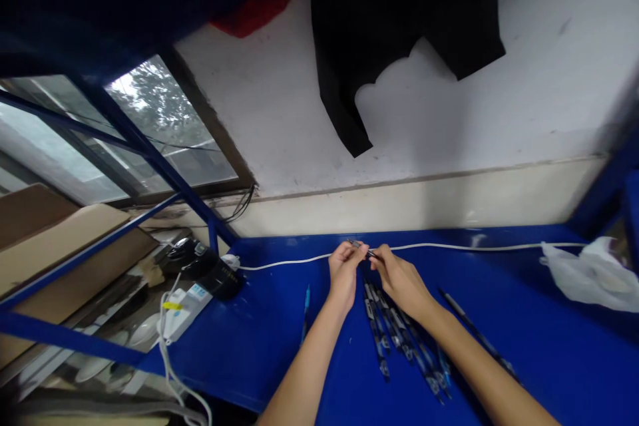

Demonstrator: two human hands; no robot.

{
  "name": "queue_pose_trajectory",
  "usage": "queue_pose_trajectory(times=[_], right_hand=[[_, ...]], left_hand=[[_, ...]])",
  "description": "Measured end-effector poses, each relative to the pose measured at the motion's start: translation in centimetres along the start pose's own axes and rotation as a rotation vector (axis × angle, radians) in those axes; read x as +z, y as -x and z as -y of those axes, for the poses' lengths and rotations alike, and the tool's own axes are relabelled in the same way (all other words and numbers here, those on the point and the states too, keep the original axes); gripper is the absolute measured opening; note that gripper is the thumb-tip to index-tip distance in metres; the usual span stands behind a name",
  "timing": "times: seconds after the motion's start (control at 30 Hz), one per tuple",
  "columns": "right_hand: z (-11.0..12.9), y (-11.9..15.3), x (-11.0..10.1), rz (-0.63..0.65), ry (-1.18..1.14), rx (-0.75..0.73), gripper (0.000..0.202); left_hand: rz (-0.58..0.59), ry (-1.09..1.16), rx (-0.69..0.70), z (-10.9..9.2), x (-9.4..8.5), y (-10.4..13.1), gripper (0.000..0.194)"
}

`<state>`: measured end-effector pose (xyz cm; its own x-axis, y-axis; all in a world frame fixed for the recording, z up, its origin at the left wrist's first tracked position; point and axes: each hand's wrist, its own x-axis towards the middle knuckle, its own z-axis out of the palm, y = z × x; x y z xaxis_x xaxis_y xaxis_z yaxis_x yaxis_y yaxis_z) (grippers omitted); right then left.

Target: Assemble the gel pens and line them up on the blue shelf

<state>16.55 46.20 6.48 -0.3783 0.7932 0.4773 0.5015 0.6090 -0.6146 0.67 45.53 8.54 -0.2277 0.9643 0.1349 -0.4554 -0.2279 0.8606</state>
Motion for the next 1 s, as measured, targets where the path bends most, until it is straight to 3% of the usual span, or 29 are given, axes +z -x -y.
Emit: queue_pose_trajectory(times=[0.17,0.33,0.57,1.0], right_hand=[[0.5,0.0,0.2,-0.010,0.014,0.047,0.021],[0.2,0.0,0.5,-0.024,0.049,-0.008,0.027],[-0.3,0.1,0.3,-0.012,-0.046,0.013,0.018],[0.7,-0.1,-0.1,-0.056,0.123,0.009,0.036]], left_hand=[[-0.010,0.001,0.006,0.1,0.1,0.0,0.034],[-0.025,0.011,-0.001,0.1,0.1,-0.1,0.040],[-0.031,-0.027,0.026,-0.2,0.0,-0.2,0.045],[-0.141,0.244,-0.015,-1.6,-1.3,-1.1,0.046]])
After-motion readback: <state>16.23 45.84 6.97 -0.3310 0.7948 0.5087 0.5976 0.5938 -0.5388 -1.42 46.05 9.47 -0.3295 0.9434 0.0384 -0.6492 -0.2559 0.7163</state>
